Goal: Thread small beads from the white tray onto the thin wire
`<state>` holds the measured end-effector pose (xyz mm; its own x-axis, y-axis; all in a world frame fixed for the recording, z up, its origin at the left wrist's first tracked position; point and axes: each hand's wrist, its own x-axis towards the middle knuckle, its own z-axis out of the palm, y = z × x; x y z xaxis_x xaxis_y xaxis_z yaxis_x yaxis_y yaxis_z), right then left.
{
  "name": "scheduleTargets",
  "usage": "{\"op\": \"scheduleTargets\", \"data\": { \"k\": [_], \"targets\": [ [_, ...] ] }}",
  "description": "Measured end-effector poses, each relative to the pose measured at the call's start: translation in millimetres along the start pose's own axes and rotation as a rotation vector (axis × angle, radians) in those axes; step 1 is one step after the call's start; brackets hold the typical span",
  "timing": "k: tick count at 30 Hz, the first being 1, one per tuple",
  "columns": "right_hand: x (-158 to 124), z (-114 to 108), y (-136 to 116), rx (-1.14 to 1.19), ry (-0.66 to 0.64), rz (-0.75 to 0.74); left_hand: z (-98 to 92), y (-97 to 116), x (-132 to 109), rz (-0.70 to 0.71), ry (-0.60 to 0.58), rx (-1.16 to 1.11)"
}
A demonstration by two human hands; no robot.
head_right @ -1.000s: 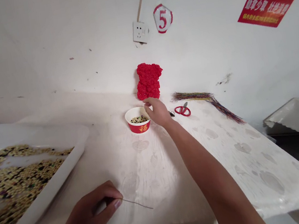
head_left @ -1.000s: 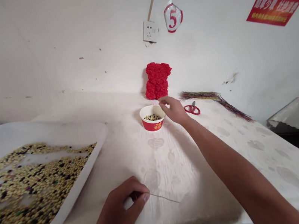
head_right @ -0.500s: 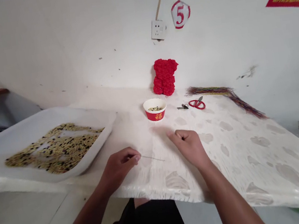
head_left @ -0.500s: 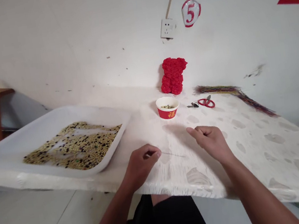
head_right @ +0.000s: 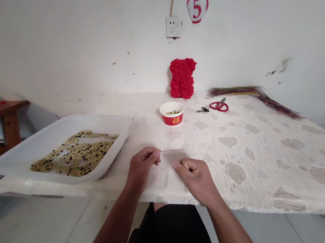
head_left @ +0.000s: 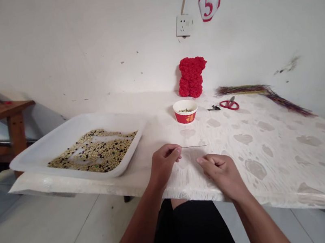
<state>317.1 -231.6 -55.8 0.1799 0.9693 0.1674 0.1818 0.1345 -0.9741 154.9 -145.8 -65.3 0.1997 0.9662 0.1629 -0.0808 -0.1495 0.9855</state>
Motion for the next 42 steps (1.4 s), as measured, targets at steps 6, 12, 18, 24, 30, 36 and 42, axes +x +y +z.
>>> {"op": "scheduleTargets", "data": {
  "k": [6,12,18,24,30,36,42],
  "targets": [
    [10.6,16.9,4.7,-0.013,0.000,0.007,-1.6,1.1,-1.5,-0.002,-0.034,-0.016],
    [7.2,15.3,8.6,-0.002,-0.008,0.016,-1.9,-0.1,-2.2,0.008,-0.061,0.018],
    [7.9,12.5,5.7,-0.005,-0.003,0.002,0.6,0.7,-3.1,0.041,-0.064,0.014],
    [8.5,11.6,6.7,-0.003,0.049,-0.016,1.7,2.0,-3.9,0.043,-0.079,0.055],
    [9.8,12.0,4.6,0.019,0.075,0.012,1.8,2.1,-3.3,0.031,-0.076,0.062],
    [12.2,10.7,4.0,0.099,0.095,0.033,1.8,5.6,-5.6,0.020,-0.120,0.109],
    [9.4,8.9,7.3,0.164,0.212,0.018,2.3,5.6,-6.1,0.023,-0.107,0.076]
  ]
}}
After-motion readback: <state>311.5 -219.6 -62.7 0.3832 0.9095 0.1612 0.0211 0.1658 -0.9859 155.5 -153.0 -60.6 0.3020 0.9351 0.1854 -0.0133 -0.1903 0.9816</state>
